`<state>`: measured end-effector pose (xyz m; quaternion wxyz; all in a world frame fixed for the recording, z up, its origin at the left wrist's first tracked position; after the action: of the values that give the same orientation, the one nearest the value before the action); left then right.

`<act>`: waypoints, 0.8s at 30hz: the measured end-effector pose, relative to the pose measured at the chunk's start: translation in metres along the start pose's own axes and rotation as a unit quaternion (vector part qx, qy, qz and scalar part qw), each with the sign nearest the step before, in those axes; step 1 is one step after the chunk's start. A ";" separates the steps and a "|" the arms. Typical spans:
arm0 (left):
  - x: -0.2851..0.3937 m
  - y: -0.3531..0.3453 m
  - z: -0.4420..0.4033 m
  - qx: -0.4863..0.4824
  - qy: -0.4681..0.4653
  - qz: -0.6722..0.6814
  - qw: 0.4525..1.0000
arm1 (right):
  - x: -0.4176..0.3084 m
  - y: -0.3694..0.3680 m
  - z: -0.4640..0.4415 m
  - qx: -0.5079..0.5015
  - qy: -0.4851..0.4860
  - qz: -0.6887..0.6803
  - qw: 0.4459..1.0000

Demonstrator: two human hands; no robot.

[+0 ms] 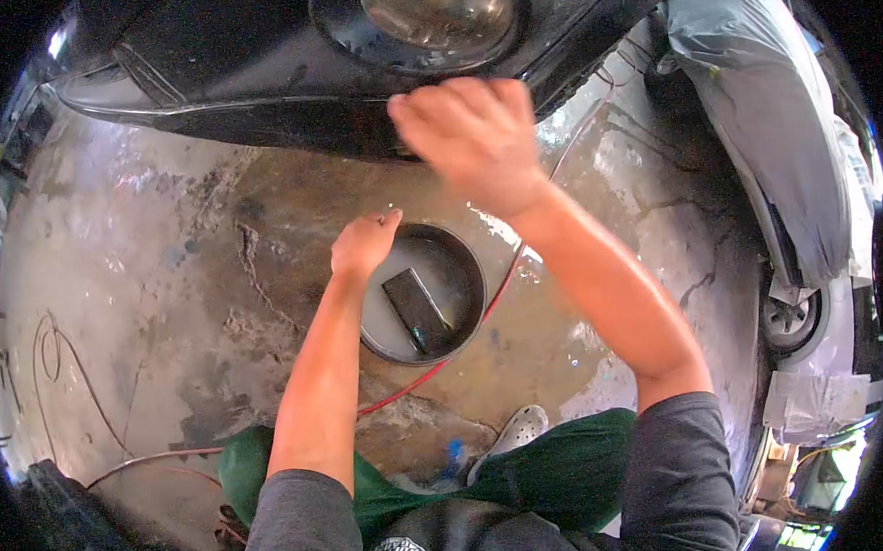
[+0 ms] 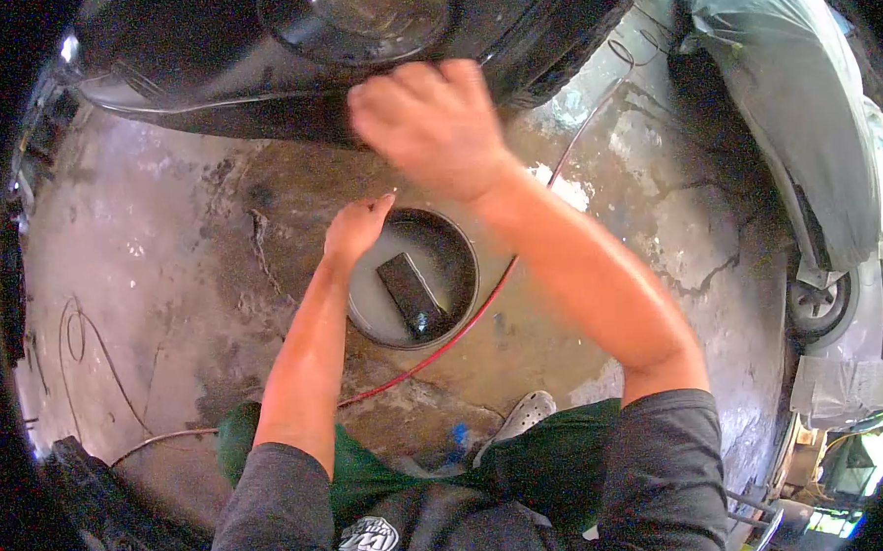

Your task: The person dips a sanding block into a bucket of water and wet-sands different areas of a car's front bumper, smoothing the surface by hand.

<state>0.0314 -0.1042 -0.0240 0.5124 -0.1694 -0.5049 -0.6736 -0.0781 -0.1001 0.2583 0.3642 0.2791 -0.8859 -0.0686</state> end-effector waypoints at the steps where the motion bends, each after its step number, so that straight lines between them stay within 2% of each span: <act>1: -0.001 0.000 0.000 0.000 0.003 0.001 1.000 | 0.013 0.000 0.011 0.004 0.006 -0.004 1.000; 4: 0.003 0.003 0.007 -0.015 0.008 0.027 0.999 | 0.041 -0.003 0.031 -0.012 0.022 -0.018 1.000; 6: 0.003 0.006 0.007 0.010 -0.006 0.022 1.000 | 0.042 -0.006 0.034 -0.011 0.016 -0.020 1.000; 9: -0.001 -0.001 -0.003 0.009 -0.030 0.019 0.999 | 0.002 0.000 0.000 0.013 0.026 -0.043 0.999; 11: -0.002 -0.004 -0.004 -0.003 -0.032 0.018 0.999 | -0.019 -0.007 -0.017 -0.058 0.003 -0.010 0.998; 12: 0.000 -0.002 -0.002 -0.003 -0.028 0.019 0.999 | -0.017 -0.005 -0.017 -0.034 0.001 -0.007 0.999; 15: 0.000 -0.001 -0.002 0.007 -0.026 0.010 1.000 | 0.015 0.003 0.007 0.007 0.009 -0.009 1.000; 20: -0.001 0.001 -0.001 0.019 -0.031 0.014 0.999 | 0.094 -0.006 0.057 -0.047 0.012 0.007 0.999; 22: 0.001 0.004 0.002 0.039 -0.033 0.009 0.999 | 0.098 -0.006 0.050 -0.057 0.015 -0.006 0.998; 24: 0.002 0.002 0.002 0.018 -0.036 0.019 0.999 | 0.075 0.001 0.045 -0.048 0.016 -0.048 0.998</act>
<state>0.0319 -0.1036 -0.0204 0.5092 -0.1942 -0.5319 -0.6481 -0.1528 -0.1441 0.2719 0.3879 0.3051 -0.8609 -0.1236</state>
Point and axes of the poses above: each hand's wrist, its own z-axis away from the middle knuckle, its own y-axis out of the back of the hand, x = y × z, the point moved 8 cm from there along -z, towards the middle knuckle, and after that the axes turned 15 degrees about z, right-handed, at the moved point
